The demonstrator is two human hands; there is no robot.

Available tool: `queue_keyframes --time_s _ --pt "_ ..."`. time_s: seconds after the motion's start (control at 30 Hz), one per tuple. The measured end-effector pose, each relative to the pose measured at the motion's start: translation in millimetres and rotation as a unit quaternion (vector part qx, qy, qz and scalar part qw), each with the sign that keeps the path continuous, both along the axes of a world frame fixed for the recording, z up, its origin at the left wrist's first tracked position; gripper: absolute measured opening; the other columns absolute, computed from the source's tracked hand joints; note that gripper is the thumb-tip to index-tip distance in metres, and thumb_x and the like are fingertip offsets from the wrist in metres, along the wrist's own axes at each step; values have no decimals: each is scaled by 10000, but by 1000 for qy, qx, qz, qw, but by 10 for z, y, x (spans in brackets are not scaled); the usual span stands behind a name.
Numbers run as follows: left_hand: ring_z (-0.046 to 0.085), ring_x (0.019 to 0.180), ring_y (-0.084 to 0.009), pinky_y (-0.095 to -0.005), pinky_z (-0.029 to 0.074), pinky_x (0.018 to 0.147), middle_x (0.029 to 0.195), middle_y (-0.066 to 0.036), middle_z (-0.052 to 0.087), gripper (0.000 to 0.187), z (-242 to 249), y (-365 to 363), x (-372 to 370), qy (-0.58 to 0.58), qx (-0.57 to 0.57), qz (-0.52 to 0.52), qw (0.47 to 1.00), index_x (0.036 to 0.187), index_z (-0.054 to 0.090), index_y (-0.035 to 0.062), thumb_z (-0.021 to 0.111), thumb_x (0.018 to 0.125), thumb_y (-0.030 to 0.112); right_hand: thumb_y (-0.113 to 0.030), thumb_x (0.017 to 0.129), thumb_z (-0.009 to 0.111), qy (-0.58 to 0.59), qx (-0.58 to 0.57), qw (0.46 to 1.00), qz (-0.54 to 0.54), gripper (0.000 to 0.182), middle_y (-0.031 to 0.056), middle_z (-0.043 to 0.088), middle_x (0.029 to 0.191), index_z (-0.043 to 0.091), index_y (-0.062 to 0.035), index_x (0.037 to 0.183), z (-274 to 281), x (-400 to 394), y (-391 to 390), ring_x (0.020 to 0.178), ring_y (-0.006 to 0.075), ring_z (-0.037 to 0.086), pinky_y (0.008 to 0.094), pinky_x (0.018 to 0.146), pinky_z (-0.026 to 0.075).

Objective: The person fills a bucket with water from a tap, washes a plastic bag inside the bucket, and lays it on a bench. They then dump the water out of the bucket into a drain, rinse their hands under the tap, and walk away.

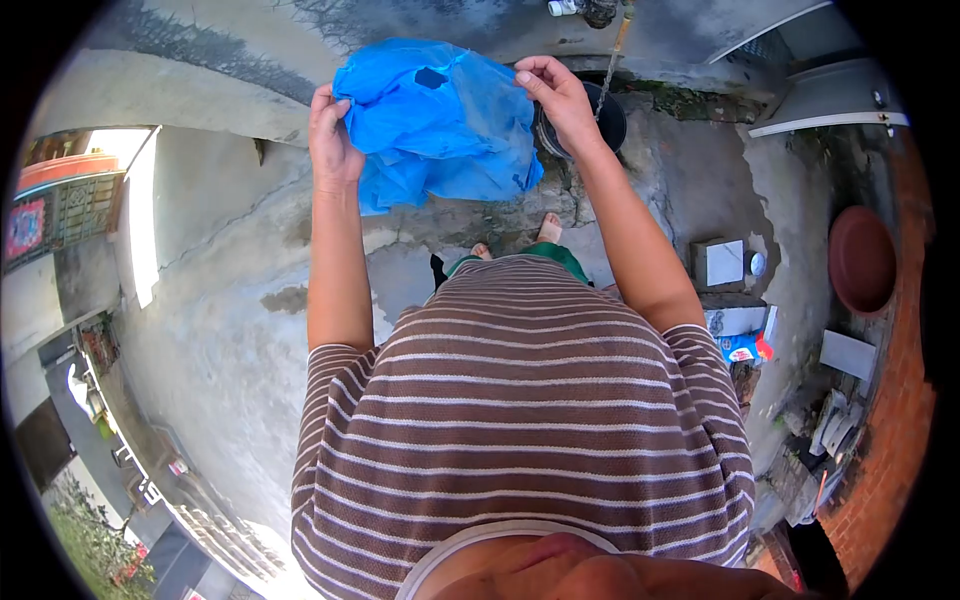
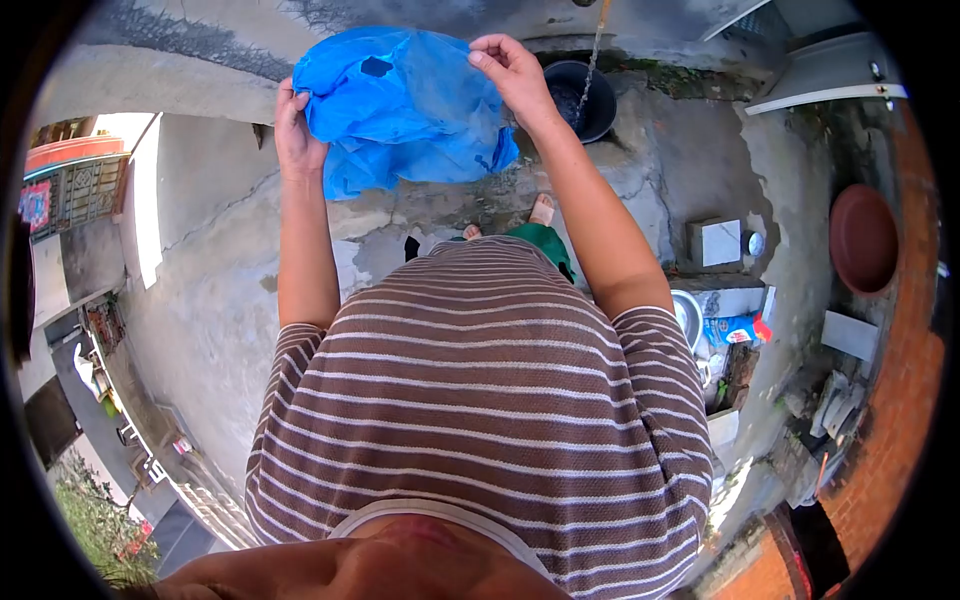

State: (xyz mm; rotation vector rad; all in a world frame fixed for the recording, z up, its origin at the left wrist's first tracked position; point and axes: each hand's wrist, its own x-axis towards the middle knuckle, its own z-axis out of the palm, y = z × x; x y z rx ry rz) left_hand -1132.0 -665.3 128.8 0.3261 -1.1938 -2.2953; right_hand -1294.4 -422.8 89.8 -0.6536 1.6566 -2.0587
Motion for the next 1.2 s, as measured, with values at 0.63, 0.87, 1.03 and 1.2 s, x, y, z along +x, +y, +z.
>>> queue_keyframes --time_s 0.63,0.87,1.03,1.2 --pt "479 1144 -304 -514 360 993 1200 -111 534 306 -141 -1239 526 42 41 128 990 1097 506 80 492 792 87 114 770 547 -193 -133 954 -188 421 76 612 989 488 -44 1156 -805 -221 291 889 140 576 264 794 469" --pt "503 1113 -306 -500 393 951 1182 -121 552 280 -686 -1649 792 -4 82 179 980 1109 510 64 421 850 123 88 781 558 -247 -254 913 -205 340 42 596 943 505 -78 1073 -456 -346 382 848 156 579 326 740 491" --pt "499 1117 -286 -454 410 926 1216 -133 525 325 -877 -1731 760 -74 76 166 980 1178 493 41 443 885 174 37 826 531 -243 -290 913 -151 360 74 590 956 488 -39 1176 -228 -430 376 860 191 579 361 748 484" --pt "409 1215 -313 -432 307 1016 1350 -165 399 663 -624 -997 354 -219 -499 329 771 1321 380 2 676 797 279 -29 869 496 -229 -299 925 -48 401 79 586 983 456 -14 1268 230 -330 127 890 188 565 366 768 481"
